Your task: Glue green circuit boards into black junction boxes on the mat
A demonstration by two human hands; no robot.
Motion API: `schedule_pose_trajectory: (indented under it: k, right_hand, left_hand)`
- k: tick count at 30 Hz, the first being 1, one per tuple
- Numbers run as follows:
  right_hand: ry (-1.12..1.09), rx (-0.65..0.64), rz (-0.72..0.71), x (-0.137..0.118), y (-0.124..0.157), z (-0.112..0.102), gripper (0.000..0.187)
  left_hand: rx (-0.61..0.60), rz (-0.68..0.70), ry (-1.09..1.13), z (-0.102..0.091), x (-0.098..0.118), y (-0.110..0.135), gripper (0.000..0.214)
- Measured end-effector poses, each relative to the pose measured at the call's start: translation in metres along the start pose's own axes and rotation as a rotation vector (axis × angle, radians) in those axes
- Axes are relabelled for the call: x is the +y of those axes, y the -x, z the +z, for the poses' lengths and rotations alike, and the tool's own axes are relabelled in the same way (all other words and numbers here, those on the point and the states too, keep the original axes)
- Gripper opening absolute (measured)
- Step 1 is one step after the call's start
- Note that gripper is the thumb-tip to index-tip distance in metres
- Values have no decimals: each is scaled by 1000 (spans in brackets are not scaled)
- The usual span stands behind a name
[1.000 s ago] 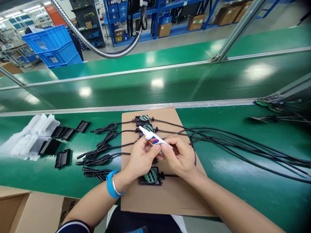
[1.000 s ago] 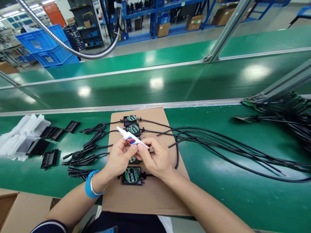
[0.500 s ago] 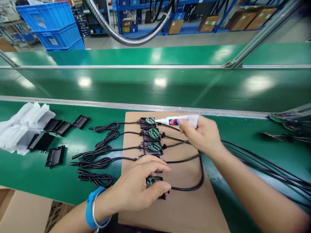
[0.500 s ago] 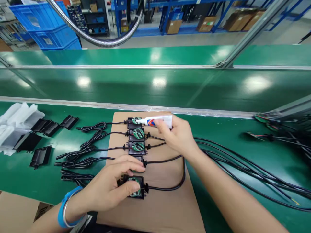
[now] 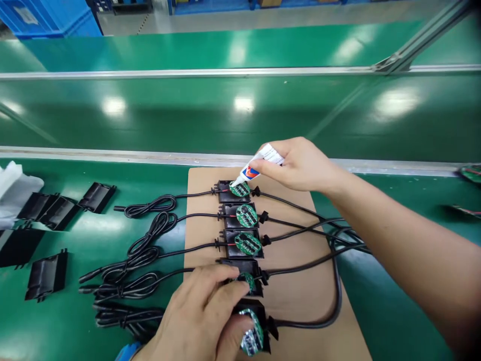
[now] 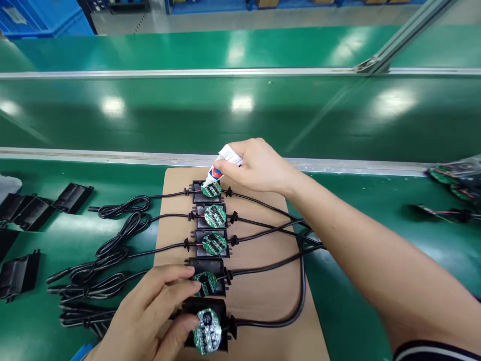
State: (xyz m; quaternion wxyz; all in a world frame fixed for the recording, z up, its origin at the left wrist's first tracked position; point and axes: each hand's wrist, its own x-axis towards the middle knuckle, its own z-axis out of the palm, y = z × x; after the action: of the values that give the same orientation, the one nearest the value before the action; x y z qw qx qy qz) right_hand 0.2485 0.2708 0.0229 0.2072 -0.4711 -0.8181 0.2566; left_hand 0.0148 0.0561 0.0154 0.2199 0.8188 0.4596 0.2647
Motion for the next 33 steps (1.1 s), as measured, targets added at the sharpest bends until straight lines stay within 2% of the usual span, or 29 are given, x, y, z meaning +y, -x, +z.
schedule_pose_trajectory:
  k: [6, 10, 18, 26, 33]
  right_hand:
    - [33, 46, -29, 0, -3, 0, 27]
    - [36, 49, -46, -3, -2, -1, 28]
    - [48, -10, -42, -3, 9, -9, 28]
    - [93, -48, -129, -4, 17, -14, 24]
    - [116, 20, -112, 5, 18, -17, 24]
  left_hand:
    - [-10, -15, -32, 0, -1, -2, 24]
    - [-21, -6, -31, 0, -2, -1, 26]
    - [-62, -37, -31, 2, -2, 1, 31]
    - [-39, -22, -23, 3, -2, -4, 28]
    - [-46, -22, -29, 4, -2, -4, 28]
